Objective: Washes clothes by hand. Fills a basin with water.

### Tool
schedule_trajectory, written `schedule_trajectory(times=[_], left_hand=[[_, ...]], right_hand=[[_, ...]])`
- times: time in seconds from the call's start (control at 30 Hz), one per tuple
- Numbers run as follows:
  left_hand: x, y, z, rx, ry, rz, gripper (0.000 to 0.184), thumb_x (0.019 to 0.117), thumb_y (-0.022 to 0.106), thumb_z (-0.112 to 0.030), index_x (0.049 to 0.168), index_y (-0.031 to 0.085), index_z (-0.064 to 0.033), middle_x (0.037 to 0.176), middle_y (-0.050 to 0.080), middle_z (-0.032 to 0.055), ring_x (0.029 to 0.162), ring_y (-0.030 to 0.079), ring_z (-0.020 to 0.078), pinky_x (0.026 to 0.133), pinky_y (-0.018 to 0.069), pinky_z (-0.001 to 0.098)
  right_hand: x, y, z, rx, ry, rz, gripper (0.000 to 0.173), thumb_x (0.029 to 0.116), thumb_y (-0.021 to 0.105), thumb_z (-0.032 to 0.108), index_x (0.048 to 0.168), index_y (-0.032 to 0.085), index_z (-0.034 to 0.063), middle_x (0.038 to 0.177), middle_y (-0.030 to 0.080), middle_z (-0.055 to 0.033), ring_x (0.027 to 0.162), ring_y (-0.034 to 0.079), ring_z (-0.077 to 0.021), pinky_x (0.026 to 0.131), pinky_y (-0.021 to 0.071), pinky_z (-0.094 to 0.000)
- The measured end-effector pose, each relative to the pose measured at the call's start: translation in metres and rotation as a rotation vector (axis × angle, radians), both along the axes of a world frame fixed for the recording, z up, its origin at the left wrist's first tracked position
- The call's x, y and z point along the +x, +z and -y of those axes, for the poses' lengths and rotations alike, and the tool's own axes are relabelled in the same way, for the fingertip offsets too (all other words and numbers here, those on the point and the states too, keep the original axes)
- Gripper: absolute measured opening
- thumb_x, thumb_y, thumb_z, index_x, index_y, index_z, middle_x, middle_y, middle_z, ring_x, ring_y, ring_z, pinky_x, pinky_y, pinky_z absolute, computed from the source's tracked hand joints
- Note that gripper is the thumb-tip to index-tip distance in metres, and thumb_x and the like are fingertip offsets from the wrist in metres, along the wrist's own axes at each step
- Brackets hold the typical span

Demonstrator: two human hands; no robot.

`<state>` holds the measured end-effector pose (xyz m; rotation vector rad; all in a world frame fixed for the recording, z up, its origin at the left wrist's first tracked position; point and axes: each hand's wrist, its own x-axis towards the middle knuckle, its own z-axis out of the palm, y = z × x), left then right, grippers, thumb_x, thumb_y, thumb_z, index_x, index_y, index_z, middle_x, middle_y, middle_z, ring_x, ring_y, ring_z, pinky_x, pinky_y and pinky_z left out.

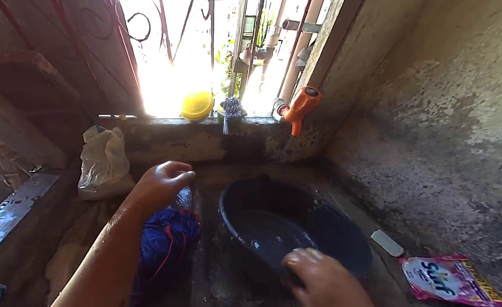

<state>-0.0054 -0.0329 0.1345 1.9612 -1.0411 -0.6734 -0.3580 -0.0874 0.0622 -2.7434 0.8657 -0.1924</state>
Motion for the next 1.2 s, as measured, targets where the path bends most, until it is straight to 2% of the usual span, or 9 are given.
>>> schedule_trajectory(times=[0.1, 0.27, 0.4, 0.53, 0.63, 0.73, 0.8, 0.97, 1.2], left_hand=[[-0.007, -0.005, -0.008, 0.004, -0.058, 0.079, 0.031, 0.1035, 0.062, -0.034, 0.129, 0.067, -0.0164, 0.115, 0.073, 0.0030, 0.099, 0.069, 0.0172, 0.086, 0.0549, 0.0452], [-0.036, -0.023, -0.023, -0.056, -0.065, 0.028, 0.030, 0.0995, 0.067, -0.036, 0.126, 0.069, -0.0230, 0.113, 0.075, -0.0043, 0.093, 0.073, 0.0108, 0.082, 0.0615, 0.0389], [-0.070, -0.059, -0.027, 0.020, -0.250, -0.043, 0.041, 0.0953, 0.065, -0.046, 0.129, 0.069, -0.0237, 0.123, 0.071, -0.0060, 0.109, 0.069, 0.0089, 0.093, 0.0591, 0.0336], [-0.093, -0.088, -0.032, 0.007, -0.377, -0.055, 0.042, 0.0973, 0.066, -0.042, 0.131, 0.069, -0.0168, 0.127, 0.070, 0.0007, 0.115, 0.067, 0.0124, 0.100, 0.0564, 0.0358], [-0.101, -0.091, -0.019, -0.075, -0.422, -0.103, 0.048, 0.0966, 0.068, -0.037, 0.138, 0.064, -0.0130, 0.130, 0.069, 0.0025, 0.121, 0.064, 0.0133, 0.106, 0.0528, 0.0373], [-0.116, -0.089, 0.019, -0.162, -0.397, -0.379, 0.069, 0.0953, 0.069, -0.034, 0.154, 0.043, -0.0084, 0.145, 0.058, 0.0089, 0.132, 0.057, 0.0181, 0.111, 0.0487, 0.0387], [-0.131, -0.088, 0.057, -0.203, -0.290, -0.743, 0.068, 0.1000, 0.060, -0.029, 0.158, 0.033, -0.0063, 0.151, 0.051, 0.0150, 0.132, 0.057, 0.0238, 0.109, 0.0498, 0.0411], [-0.166, -0.113, 0.149, -0.229, -0.154, -1.224, 0.060, 0.1096, 0.026, -0.055, 0.135, 0.057, -0.0099, 0.117, 0.069, 0.0143, 0.102, 0.069, 0.0258, 0.088, 0.0581, 0.0454], [-0.184, -0.133, 0.191, -0.464, -0.201, -1.383, 0.049, 0.1106, 0.031, -0.046, 0.130, 0.063, -0.0133, 0.103, 0.072, 0.0041, 0.093, 0.070, 0.0132, 0.084, 0.0581, 0.0318]], right_hand=[[0.030, -0.003, 0.042, 0.352, 0.019, -0.315, 0.041, 0.0887, 0.077, 0.043, 0.115, 0.073, 0.0112, 0.117, 0.070, -0.0144, 0.114, 0.064, -0.0365, 0.095, 0.0519, -0.0614], [0.077, 0.062, 0.137, -0.269, -0.247, 0.682, 0.051, 0.0887, 0.077, 0.031, 0.131, 0.066, 0.0053, 0.142, 0.054, -0.0287, 0.134, 0.048, -0.0494, 0.109, 0.0364, -0.0701], [0.149, 0.131, 0.197, -0.324, -0.468, 0.864, 0.084, 0.0794, 0.083, 0.025, 0.154, 0.045, 0.0131, 0.157, 0.035, -0.0294, 0.143, 0.034, -0.0488, 0.114, 0.0331, -0.0614], [0.185, 0.143, 0.231, -0.038, -0.578, 1.027, 0.042, 0.0883, 0.074, 0.033, 0.126, 0.068, 0.0151, 0.105, 0.070, -0.0066, 0.097, 0.066, -0.0230, 0.087, 0.0514, -0.0463], [0.175, 0.148, 0.245, 0.425, -0.373, 1.389, 0.020, 0.0999, 0.064, 0.031, 0.113, 0.066, 0.0164, 0.071, 0.057, 0.0025, 0.054, 0.056, -0.0113, 0.050, 0.0528, -0.0330], [0.153, 0.127, 0.250, 0.881, -0.312, 1.617, 0.039, 0.1055, 0.045, 0.050, 0.131, 0.055, 0.0229, 0.099, 0.064, 0.0009, 0.085, 0.064, -0.0169, 0.074, 0.0568, -0.0453], [0.148, 0.088, 0.230, 1.060, -0.464, 1.813, 0.043, 0.1082, 0.037, 0.050, 0.138, 0.050, 0.0223, 0.120, 0.061, 0.0027, 0.107, 0.061, -0.0120, 0.091, 0.0527, -0.0361], [0.154, -0.007, 0.168, 1.418, -0.903, 2.021, 0.030, 0.1088, 0.040, 0.030, 0.083, 0.045, 0.0159, 0.059, 0.046, 0.0032, 0.044, 0.047, -0.0071, 0.044, 0.0446, -0.0208], [0.133, -0.007, 0.154, 1.298, -0.889, 1.942, 0.024, 0.1092, 0.044, 0.028, 0.093, 0.055, 0.0146, 0.076, 0.056, 0.0017, 0.063, 0.057, -0.0087, 0.059, 0.0518, -0.0235]])
